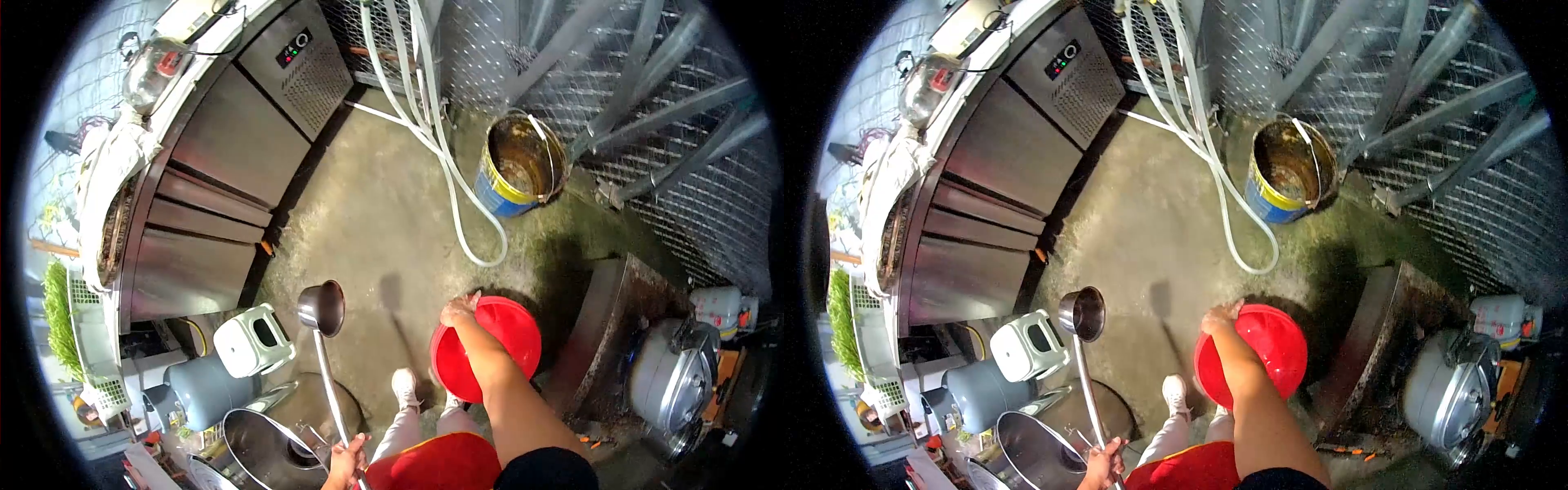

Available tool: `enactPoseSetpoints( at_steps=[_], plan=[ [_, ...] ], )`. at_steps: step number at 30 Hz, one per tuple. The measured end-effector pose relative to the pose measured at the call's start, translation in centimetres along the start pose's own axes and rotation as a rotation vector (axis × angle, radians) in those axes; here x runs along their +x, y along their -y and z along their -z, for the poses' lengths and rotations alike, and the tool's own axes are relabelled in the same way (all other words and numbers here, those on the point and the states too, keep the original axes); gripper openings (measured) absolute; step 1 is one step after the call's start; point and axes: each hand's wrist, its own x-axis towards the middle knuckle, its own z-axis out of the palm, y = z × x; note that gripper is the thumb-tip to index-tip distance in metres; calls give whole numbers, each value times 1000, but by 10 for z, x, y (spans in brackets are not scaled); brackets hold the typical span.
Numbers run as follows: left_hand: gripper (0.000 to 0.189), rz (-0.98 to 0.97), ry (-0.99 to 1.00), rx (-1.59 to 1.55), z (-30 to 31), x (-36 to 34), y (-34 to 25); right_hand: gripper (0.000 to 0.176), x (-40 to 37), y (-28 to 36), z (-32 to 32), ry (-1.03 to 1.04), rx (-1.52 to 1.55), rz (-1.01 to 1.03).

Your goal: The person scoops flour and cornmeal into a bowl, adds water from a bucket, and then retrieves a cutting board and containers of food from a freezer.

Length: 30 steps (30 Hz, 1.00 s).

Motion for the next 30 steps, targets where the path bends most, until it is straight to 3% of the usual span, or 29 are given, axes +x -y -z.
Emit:
enactPoseSetpoints(
  at_steps=[1,6,7,10,13,16,18,20,21,23,28,30],
  plan=[
    [21,-6,10,12,1,1,2,40,-6,-1,0,6,16,27],
    [20,-3,51,-3,3,0,2,36,-42,3,-35,-404,39,26],
    [32,-89,-84,122,-7,-15,-10,37,-50,10,-33,-434,43,4],
    [20,-65,20,17,4,-11,-6,61,-78,25,-22,-323,197,-76],
    [19,-81,56,7,11,-23,-12,73,-102,25,-43,-573,206,-85],
    [20,-70,84,-69,19,-36,-20,80,-142,3,-50,-547,558,-82],
    [20,-107,127,-104,30,-46,-24,54,-158,-21,-82,-736,687,-193],
    [21,-109,124,-131,43,-59,-32,17,-59,-123,-211,-500,-87,129],
    [21,-148,112,-107,47,-74,-40,12,-103,-111,-184,-384,340,110],
    [22,-191,132,-145,68,-66,-27,25,-203,-84,-121,-273,1323,-20],
    [23,-326,27,-306,99,-83,29,33,-178,-81,-107,48,1364,-51],
    [22,-268,26,-484,112,-107,62,34,-177,-75,-104,55,1390,-117]
  ],
)
